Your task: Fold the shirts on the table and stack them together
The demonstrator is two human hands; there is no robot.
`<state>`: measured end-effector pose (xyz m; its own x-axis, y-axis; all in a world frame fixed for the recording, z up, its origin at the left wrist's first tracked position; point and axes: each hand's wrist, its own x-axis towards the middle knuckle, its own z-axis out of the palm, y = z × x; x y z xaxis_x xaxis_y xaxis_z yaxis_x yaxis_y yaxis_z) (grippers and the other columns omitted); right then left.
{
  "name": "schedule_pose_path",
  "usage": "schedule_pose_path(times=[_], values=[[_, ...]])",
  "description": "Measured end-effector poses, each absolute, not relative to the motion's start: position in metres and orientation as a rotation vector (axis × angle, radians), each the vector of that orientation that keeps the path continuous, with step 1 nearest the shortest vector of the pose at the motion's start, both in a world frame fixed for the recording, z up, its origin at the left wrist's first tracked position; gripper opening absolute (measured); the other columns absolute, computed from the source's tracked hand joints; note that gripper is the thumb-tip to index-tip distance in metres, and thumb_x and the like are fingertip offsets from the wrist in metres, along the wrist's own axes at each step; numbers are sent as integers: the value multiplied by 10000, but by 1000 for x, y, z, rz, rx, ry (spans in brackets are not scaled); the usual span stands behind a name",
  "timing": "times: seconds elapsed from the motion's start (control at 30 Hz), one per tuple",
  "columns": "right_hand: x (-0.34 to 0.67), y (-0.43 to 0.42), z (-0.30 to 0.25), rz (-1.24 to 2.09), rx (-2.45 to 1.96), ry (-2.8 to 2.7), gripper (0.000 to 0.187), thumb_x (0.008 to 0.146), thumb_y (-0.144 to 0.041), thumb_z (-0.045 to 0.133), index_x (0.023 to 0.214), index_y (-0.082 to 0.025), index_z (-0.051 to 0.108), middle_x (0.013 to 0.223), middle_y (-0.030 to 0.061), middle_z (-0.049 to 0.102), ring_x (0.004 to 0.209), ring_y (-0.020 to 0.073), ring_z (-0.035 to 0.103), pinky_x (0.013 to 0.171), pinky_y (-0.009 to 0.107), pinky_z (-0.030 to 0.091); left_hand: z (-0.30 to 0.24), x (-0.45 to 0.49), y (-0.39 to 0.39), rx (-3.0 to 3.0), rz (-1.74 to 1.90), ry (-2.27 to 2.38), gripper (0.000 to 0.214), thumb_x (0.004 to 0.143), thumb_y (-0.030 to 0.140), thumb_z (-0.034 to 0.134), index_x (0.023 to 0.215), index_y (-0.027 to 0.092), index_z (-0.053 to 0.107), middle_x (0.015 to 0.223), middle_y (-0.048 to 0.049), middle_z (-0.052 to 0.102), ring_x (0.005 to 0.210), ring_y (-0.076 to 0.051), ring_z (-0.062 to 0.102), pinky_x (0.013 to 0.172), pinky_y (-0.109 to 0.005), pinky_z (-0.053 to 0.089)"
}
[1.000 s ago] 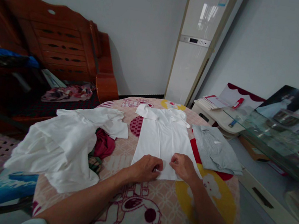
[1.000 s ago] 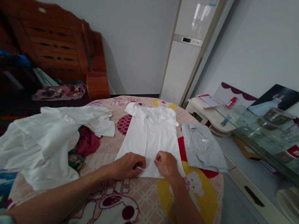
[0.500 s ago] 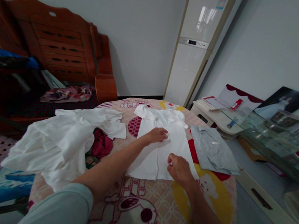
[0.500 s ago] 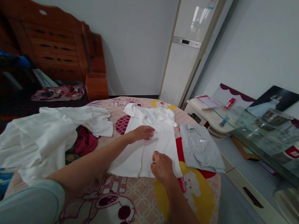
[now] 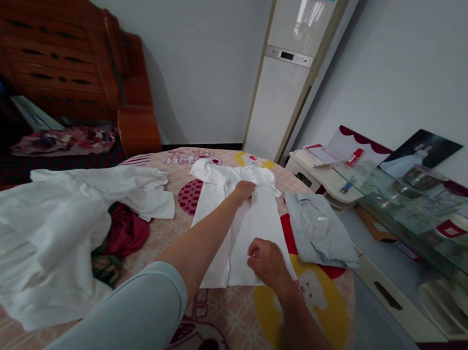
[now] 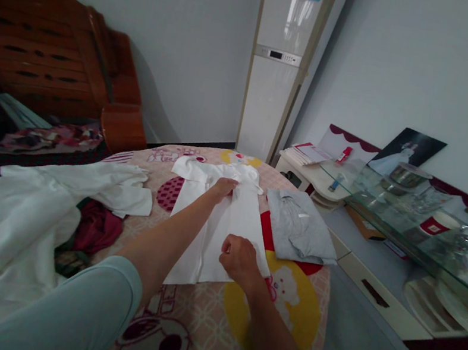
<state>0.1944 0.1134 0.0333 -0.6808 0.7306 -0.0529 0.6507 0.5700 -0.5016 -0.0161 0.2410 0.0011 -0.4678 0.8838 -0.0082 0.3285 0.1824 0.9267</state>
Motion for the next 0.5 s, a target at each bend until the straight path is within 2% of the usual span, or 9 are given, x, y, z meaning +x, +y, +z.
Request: schedule_pose_path(times=[0.17,0.33,0.4,0.5], values=[[194,114,35,912,-1130,-2552,165,645,-75,574,731,-183,664,665,-4,653,649,135,559,607,231,346,-5,-26,232,1154,1244,2033,410,755,91,574,1154,78,668,949,-97,710,866,-187,652,806,-287,509],[188,110,26,800,-1130,-2673,214,669,-76,583,816,-184,695,738,18,689,709,147,586,657,242,354,-3,-23,223,1307,1207,2088,483,687,34,611,1165,87,662,1157,-134,669,1123,-255,598,1020,-350,437],[187,109,24,717,-1122,-2720,220,704,-90,588,861,-194,702,767,24,702,740,154,598,681,248,352,-1,-17,218,1409,1187,2086,536,682,2,602,1209,96,632,1326,-156,587,1275,-268,507,1105,-358,366],[188,104,28,685,-1094,-2712,152,800,-182,590,902,-203,700,773,25,707,732,152,602,677,250,351,0,-8,206,1689,1104,2135,570,739,24,596,1305,76,548,1535,-203,362,1447,-286,294,1185,-391,241]])
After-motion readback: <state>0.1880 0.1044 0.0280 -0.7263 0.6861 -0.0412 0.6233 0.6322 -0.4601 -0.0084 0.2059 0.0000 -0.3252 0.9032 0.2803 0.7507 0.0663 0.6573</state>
